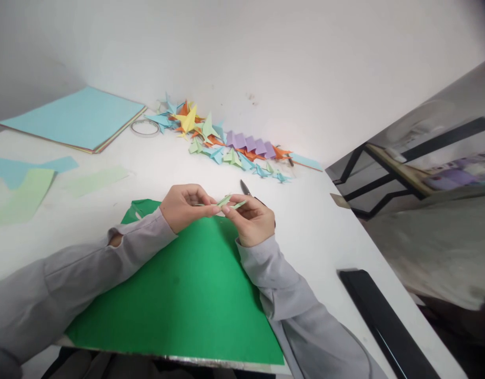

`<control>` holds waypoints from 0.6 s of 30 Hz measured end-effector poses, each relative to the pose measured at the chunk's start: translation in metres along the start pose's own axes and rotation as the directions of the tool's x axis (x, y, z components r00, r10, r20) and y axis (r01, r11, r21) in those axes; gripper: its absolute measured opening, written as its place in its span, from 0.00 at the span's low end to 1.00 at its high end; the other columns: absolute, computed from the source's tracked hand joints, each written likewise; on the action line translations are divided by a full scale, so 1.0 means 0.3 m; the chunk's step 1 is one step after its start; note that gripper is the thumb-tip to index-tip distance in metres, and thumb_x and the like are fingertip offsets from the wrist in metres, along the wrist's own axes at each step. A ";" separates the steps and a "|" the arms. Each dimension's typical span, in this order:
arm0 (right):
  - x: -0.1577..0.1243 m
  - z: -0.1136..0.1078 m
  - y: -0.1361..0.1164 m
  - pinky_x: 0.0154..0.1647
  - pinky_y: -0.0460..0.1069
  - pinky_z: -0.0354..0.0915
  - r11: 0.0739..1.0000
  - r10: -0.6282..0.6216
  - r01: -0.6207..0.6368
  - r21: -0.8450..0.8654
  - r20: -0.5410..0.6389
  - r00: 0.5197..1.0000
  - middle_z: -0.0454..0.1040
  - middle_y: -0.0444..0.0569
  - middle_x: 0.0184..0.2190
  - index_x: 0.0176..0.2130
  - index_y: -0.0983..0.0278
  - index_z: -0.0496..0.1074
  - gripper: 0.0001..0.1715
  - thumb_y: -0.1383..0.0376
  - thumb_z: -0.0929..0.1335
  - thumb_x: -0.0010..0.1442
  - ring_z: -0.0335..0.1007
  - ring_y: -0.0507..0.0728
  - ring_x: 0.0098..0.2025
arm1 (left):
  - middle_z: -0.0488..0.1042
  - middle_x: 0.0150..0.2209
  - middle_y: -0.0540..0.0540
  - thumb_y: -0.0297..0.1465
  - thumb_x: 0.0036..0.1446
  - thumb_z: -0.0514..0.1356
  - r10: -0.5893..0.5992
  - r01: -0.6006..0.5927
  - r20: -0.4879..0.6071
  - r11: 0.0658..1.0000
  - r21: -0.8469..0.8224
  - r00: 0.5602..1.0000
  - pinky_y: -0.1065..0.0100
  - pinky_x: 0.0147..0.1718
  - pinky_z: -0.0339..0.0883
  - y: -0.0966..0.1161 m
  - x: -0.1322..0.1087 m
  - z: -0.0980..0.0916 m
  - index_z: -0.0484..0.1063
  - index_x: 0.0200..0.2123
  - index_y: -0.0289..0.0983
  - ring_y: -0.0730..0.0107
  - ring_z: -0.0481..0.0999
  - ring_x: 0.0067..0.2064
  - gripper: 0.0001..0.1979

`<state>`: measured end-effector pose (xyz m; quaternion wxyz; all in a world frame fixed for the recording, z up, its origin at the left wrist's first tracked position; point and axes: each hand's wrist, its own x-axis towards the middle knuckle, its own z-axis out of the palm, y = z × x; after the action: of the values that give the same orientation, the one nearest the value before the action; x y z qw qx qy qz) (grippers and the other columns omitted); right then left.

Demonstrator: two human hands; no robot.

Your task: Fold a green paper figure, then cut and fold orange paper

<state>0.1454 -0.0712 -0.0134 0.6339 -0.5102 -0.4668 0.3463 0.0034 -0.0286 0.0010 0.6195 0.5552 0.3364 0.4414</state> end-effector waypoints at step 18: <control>-0.002 -0.004 0.013 0.27 0.48 0.63 0.999 0.009 -0.012 0.029 0.105 0.994 0.71 0.42 0.22 0.27 0.62 0.73 0.08 0.63 0.73 0.43 0.65 0.50 0.23 | 0.75 0.20 0.46 0.29 0.30 0.69 0.043 -0.038 -0.054 0.996 0.084 0.998 0.71 0.22 0.69 0.011 -0.009 0.008 0.70 0.15 0.32 0.73 0.73 0.22 0.11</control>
<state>0.1464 -0.0711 -0.0173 0.6144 -0.4843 -0.4914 0.3827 0.0040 -0.0321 0.0045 0.5773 0.5746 0.3601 0.4549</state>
